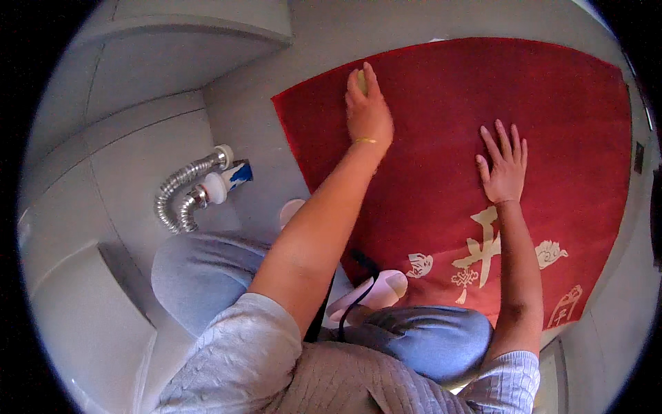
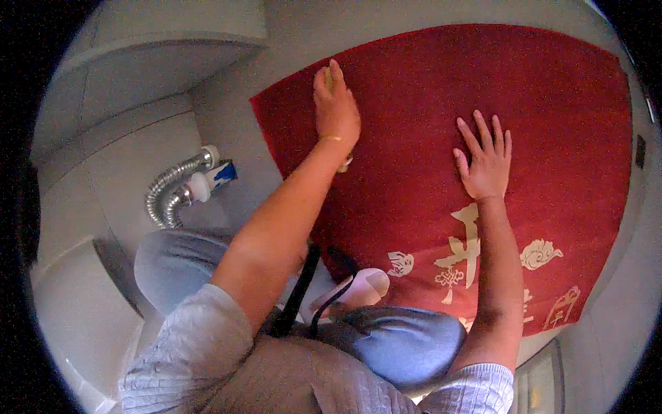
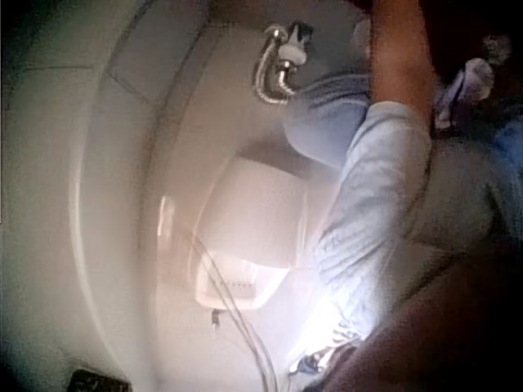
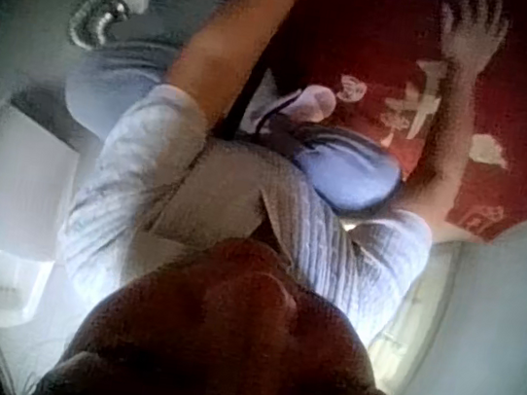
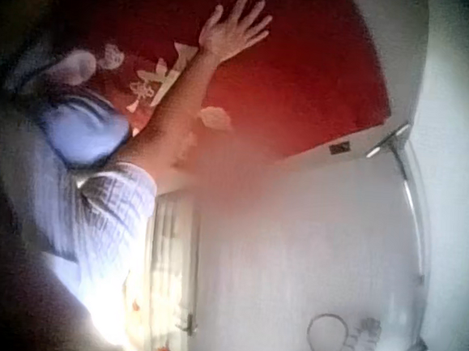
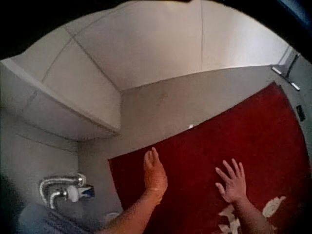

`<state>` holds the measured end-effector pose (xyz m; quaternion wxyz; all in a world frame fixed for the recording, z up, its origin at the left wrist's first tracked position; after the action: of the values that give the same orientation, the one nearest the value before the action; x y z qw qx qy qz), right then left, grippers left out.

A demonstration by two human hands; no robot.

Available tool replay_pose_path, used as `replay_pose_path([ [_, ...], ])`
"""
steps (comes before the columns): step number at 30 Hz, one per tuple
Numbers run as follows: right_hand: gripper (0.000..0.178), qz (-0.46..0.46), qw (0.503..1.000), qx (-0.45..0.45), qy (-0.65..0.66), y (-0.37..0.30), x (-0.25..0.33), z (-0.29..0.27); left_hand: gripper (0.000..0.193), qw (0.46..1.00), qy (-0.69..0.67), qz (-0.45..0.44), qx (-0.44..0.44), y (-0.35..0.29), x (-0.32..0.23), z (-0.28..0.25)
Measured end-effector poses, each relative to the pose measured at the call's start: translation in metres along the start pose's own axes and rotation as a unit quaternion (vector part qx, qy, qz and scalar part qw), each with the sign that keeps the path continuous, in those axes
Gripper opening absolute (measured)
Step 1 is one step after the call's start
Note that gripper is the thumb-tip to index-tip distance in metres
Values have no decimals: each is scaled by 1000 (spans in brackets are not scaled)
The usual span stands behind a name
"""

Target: The person scrubs a red bathroom mat with a yellow brush, then sprays the mat with a handheld shower head, and continues scrubbing the mat.

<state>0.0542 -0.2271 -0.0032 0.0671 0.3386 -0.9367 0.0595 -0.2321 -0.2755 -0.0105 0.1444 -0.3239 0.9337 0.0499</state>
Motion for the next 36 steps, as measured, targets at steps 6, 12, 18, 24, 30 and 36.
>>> replay_pose_path([
  [6, 51, 14, 1000, 16, 6, -3, -4, -1, 62, 991, 104, -71, 47, 12, 97, -51],
  [12, 50, 0, 1000, 5, 14, -4, -10, 4, 62, 985, 70, -74, 136, 2, 18, -37],
  [18, 51, -22, 999, -16, 24, 0, -8, 2, 65, 994, 85, 21, 66, 18, 87, -41],
  [24, 50, -34, 999, -35, 26, 3, -5, 6, 63, 988, 60, -80, -114, 15, 128, -45],
  [30, 49, -25, 999, -24, 8, -4, -12, 4, 69, 979, 82, -3, 188, -65, 77, -46],
  [36, 49, -31, 999, -25, 26, 3, -3, 5, 62, 989, 122, -83, -16, -10, 138, -64],
])
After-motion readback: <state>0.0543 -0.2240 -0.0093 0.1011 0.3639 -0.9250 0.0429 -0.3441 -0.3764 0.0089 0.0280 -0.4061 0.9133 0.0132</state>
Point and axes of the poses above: each hand's wrist, its own y-axis towards the middle knuckle, its own z-axis out of the palm, x = y × z, the point moved 1 cm from there along y, towards the middle knuckle, and after that the axes turned 4 degrees about -z, right-handed, at the moved point
